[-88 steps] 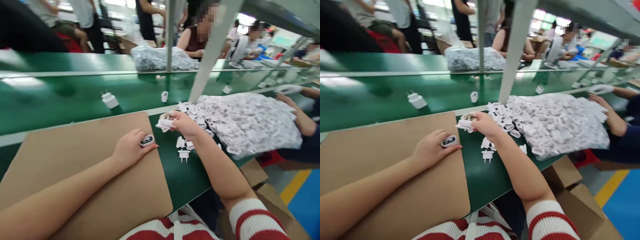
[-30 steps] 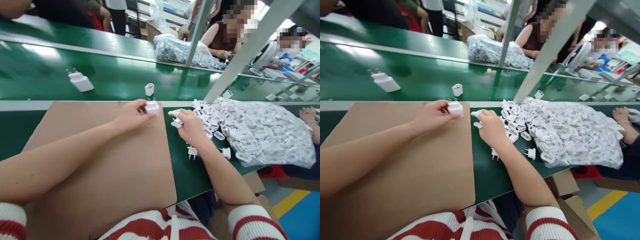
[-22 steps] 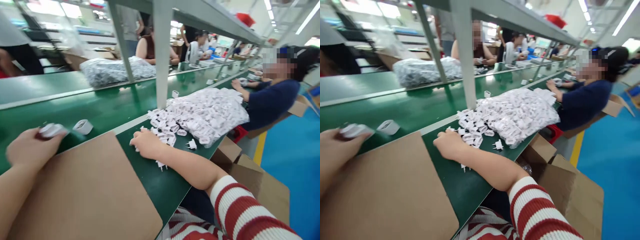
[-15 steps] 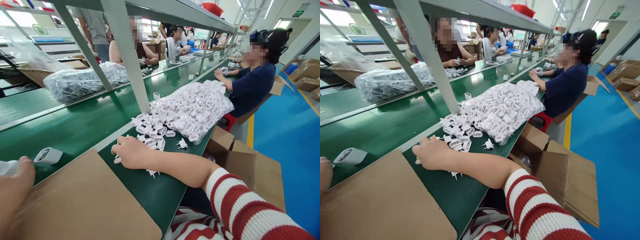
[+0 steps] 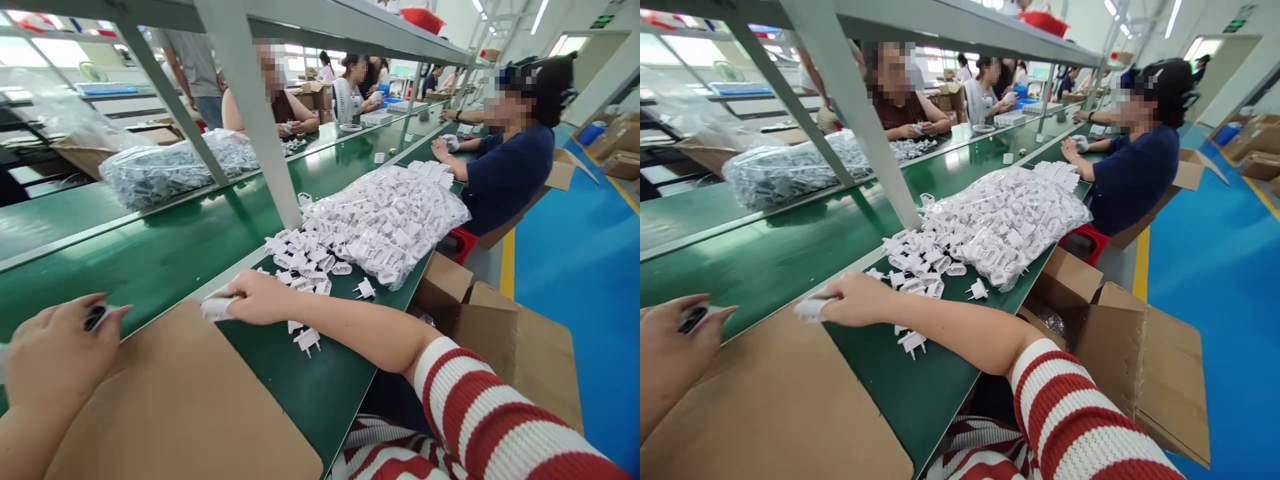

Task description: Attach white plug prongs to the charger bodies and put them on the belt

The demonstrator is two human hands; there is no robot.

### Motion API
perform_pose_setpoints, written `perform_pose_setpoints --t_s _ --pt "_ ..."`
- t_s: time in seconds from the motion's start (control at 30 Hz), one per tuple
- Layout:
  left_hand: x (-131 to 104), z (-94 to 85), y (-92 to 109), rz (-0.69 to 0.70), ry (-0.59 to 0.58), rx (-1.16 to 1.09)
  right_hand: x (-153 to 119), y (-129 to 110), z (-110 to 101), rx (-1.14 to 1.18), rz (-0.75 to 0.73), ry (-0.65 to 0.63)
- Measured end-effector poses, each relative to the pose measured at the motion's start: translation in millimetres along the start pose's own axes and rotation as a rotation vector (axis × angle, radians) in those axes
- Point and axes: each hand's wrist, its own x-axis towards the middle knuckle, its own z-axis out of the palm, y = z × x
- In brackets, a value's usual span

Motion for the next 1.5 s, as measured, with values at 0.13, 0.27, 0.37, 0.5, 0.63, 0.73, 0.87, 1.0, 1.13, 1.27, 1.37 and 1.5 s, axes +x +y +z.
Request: perform_pose_setpoints --t_s 0.13,0.27,0.37,0.5,0.63,0.73,0.87,1.0,1.13,1.27,1.37,1.5 --pt "-58.6 -17.2 49.8 0.119 -0.100 -0.122 -4.5 0.1 1.7 0.371 0.048 0.105" --pt "-105.0 -13.5 82.3 0.257 -0.193 -0.387 -6.2 0.6 1.5 0.682 0.152 0.085" --pt "-123.0 -6.0 86.4 0.177 -0.148 -0.560 -6.4 -0.4 1.7 0.738 0.195 0.057" --pt "-126.7 0.6 77.7 0.056 -0.234 -0.739 -9.1 -2.0 6.0 0.611 0.165 0.092" --pt "-121.9 3.1 75.8 0.137 -0.298 -0.800 -14.1 -5.7 10.6 0.363 0.024 0.163" --pt "-120.7 2.7 78.6 0.175 -0.283 -0.833 -19.5 -9.3 14.6 0.305 -0.014 0.164" --pt "-120.9 2.2 78.6 0.175 -0.282 -0.892 -27.3 -10.5 23.0 0.185 -0.122 0.117" --pt "-120.3 3.1 77.6 0.164 -0.272 -0.914 -34.9 -12.8 33.5 -0.225 -0.347 0.176" --pt "-119.4 2.9 78.8 0.164 -0.265 -0.939 -38.8 -14.7 44.6 -0.432 -0.465 0.205" --pt "-118.9 0.5 80.2 0.170 -0.262 -0.949 -38.7 -11.1 52.4 -0.560 -0.473 0.216" --pt "-118.8 -1.6 80.8 0.167 -0.268 -0.937 -39.4 -9.5 54.7 -0.658 -0.504 0.234" --pt "-119.2 -2.4 81.3 0.156 -0.271 -0.935 -41.1 -11.4 55.6 -0.761 -0.548 0.261"
